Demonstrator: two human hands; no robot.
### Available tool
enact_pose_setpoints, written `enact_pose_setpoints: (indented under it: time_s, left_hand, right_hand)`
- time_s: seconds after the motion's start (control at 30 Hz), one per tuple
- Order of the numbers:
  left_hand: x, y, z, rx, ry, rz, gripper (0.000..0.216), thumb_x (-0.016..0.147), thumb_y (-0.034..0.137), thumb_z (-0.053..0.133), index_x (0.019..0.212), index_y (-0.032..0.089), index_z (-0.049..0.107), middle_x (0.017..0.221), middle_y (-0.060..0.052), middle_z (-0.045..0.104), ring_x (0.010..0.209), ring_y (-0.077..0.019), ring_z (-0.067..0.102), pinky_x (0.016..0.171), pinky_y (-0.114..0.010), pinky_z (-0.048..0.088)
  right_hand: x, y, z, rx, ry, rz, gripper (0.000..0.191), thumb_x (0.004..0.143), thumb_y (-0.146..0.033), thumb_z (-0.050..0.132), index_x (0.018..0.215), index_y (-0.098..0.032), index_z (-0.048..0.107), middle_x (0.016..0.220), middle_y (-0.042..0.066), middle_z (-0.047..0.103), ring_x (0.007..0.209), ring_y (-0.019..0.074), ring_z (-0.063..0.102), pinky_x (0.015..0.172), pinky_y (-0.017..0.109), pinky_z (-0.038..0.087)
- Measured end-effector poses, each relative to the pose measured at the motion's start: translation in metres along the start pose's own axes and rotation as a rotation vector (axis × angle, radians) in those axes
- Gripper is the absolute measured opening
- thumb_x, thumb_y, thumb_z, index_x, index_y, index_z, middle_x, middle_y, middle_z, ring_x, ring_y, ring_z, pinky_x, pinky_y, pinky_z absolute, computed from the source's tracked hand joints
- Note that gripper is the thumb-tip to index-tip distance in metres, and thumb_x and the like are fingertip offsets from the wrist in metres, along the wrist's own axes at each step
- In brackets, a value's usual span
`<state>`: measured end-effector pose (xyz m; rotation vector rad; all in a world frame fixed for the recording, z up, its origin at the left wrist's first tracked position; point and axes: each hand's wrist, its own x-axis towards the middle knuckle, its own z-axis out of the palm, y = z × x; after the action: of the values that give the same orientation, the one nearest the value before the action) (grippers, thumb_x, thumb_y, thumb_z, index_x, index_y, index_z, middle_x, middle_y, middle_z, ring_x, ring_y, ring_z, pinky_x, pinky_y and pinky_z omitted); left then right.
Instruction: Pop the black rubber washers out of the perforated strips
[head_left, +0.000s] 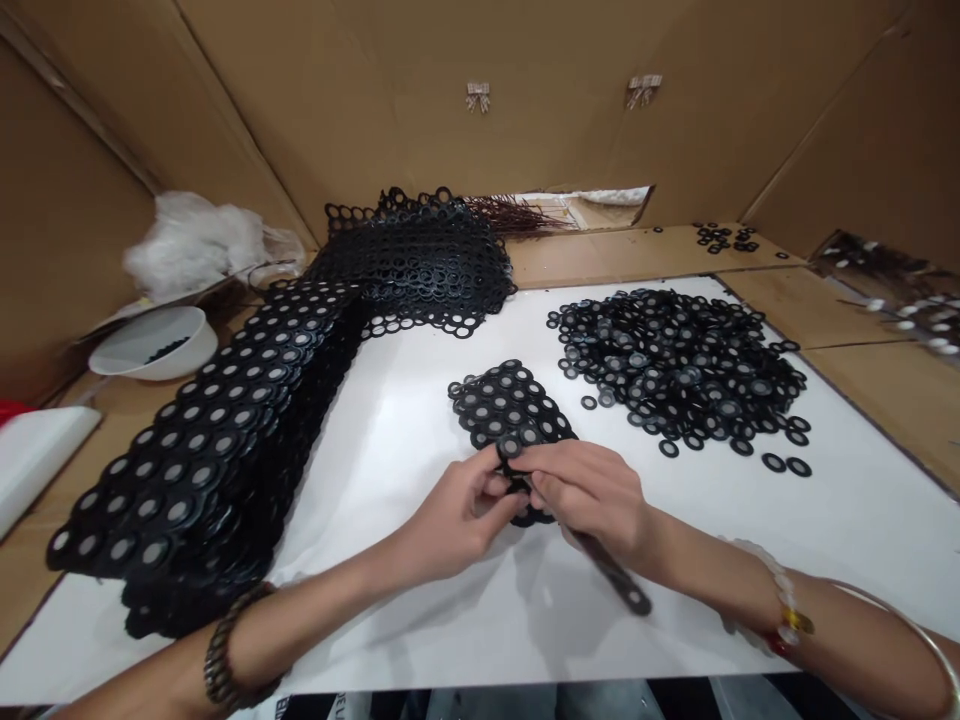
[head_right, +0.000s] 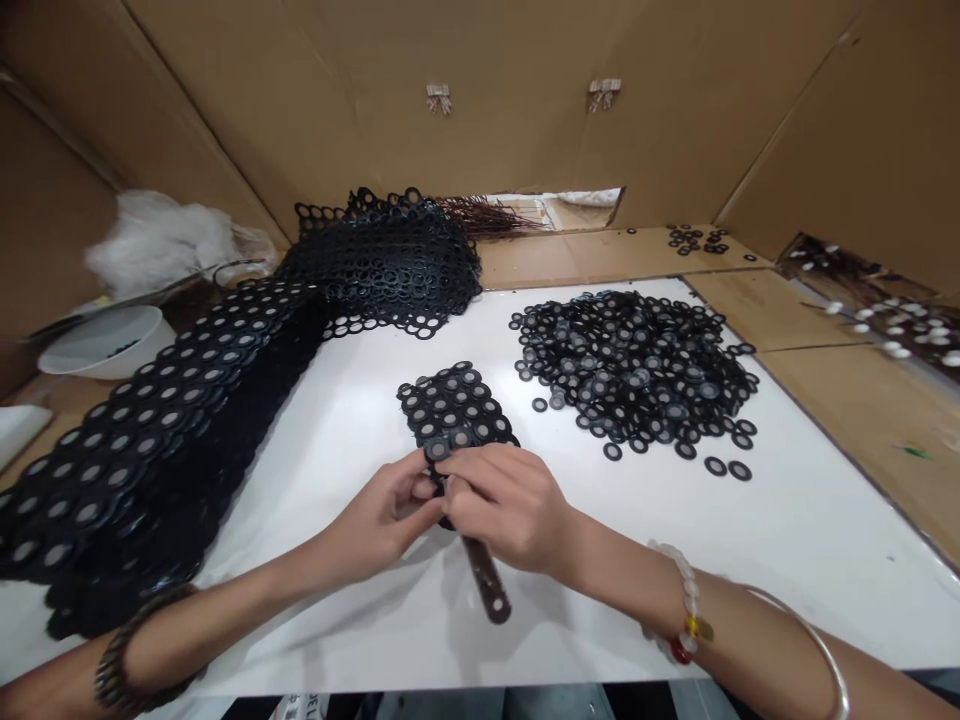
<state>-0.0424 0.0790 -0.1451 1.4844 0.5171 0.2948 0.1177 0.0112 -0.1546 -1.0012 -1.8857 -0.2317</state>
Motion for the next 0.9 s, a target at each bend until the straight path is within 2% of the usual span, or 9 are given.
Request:
enact_pose_setpoints:
  time_s: [0.07,0.13,0.23,0.33,0.43,0.5,0.6,0.77,0.9]
  left_hand:
    - [-0.001,0.001,-0.002,0.015,-0.034,-0.006,0.023,0.084,0.026,0.057,0.106,0.019,0.057,0.058,0.003,0.051,0.053,-0.0121,0.045,0.052,-0.024,0.033]
    - [0.000,0.003,-0.008,-0.051,-0.107,-0.015,0.025,0.080,0.027,0.063,0.104,0.019,0.060,0.067,0.000,0.058,0.065,-0.0153,0.054,0.063,-0.027,0.041]
    - [0.006,0.005,-0.023,-0.302,-0.233,-0.059,0.040,0.065,0.035,0.076,0.099,0.019,0.064,0.087,-0.006,0.066,0.085,-0.0227,0.059,0.078,-0.033,0.043]
    - [0.013,0.005,-0.036,-0.586,-0.094,-0.173,0.037,0.070,0.042,0.070,0.098,0.018,0.066,0.096,-0.009,0.067,0.083,-0.0218,0.060,0.070,-0.029,0.044]
    - [0.018,0.002,-0.039,-0.607,0.101,-0.257,0.036,0.076,0.019,0.065,0.111,0.021,0.060,0.101,-0.006,0.067,0.083,-0.0183,0.061,0.066,-0.025,0.042]
    - [0.019,0.000,-0.038,-0.603,0.137,-0.253,0.049,0.073,0.008,0.063,0.118,0.024,0.054,0.104,-0.004,0.066,0.089,-0.0188,0.061,0.071,-0.026,0.043]
    - [0.020,-0.002,-0.035,-0.620,0.158,-0.208,0.052,0.072,0.004,0.061,0.118,0.024,0.052,0.105,-0.004,0.065,0.095,-0.0195,0.060,0.077,-0.027,0.043]
    - [0.021,-0.003,-0.035,-0.549,0.182,-0.152,0.043,0.073,0.006,0.062,0.111,0.024,0.053,0.107,-0.003,0.064,0.097,-0.0192,0.059,0.079,-0.027,0.044]
    - [0.021,-0.002,-0.034,-0.462,0.235,-0.081,0.046,0.073,0.011,0.066,0.115,0.025,0.051,0.112,-0.005,0.062,0.104,-0.0214,0.056,0.088,-0.031,0.043]
  right_hand:
    - [-0.001,-0.003,-0.003,0.092,0.046,0.104,0.022,0.083,-0.004,0.044,0.091,-0.020,0.054,0.080,0.007,0.070,0.076,0.0177,0.067,0.064,0.029,0.057]
    - [-0.001,-0.011,-0.005,0.178,0.056,0.180,0.029,0.081,-0.003,0.043,0.101,-0.021,0.054,0.077,0.005,0.070,0.073,0.0169,0.067,0.062,0.028,0.057]
    - [-0.002,-0.030,-0.004,0.245,0.001,0.263,0.034,0.078,-0.003,0.045,0.105,-0.020,0.057,0.074,0.004,0.070,0.066,0.0167,0.067,0.059,0.027,0.057]
    - [-0.008,-0.048,0.002,0.261,0.032,0.306,0.034,0.078,-0.004,0.045,0.106,-0.019,0.057,0.079,0.006,0.071,0.068,0.0182,0.067,0.060,0.029,0.059]
    - [-0.014,-0.053,0.008,0.294,-0.059,0.126,0.030,0.078,-0.004,0.045,0.103,-0.015,0.056,0.079,0.006,0.071,0.068,0.0158,0.067,0.060,0.024,0.059]
    - [-0.016,-0.051,0.010,0.290,-0.103,0.064,0.026,0.077,-0.003,0.044,0.096,-0.013,0.058,0.077,0.005,0.071,0.066,0.0141,0.066,0.058,0.022,0.058]
    - [-0.022,-0.048,0.013,0.221,-0.092,0.055,0.021,0.074,-0.001,0.046,0.081,-0.017,0.058,0.077,0.004,0.070,0.067,0.0140,0.065,0.058,0.023,0.057]
    - [-0.031,-0.044,0.015,0.089,-0.159,-0.121,0.022,0.069,-0.002,0.057,0.062,-0.023,0.051,0.077,-0.001,0.068,0.073,0.0148,0.064,0.058,0.025,0.055]
    - [-0.031,-0.045,0.018,0.059,-0.110,-0.101,0.024,0.067,-0.001,0.056,0.060,-0.023,0.051,0.078,-0.001,0.067,0.075,0.0144,0.063,0.060,0.024,0.055]
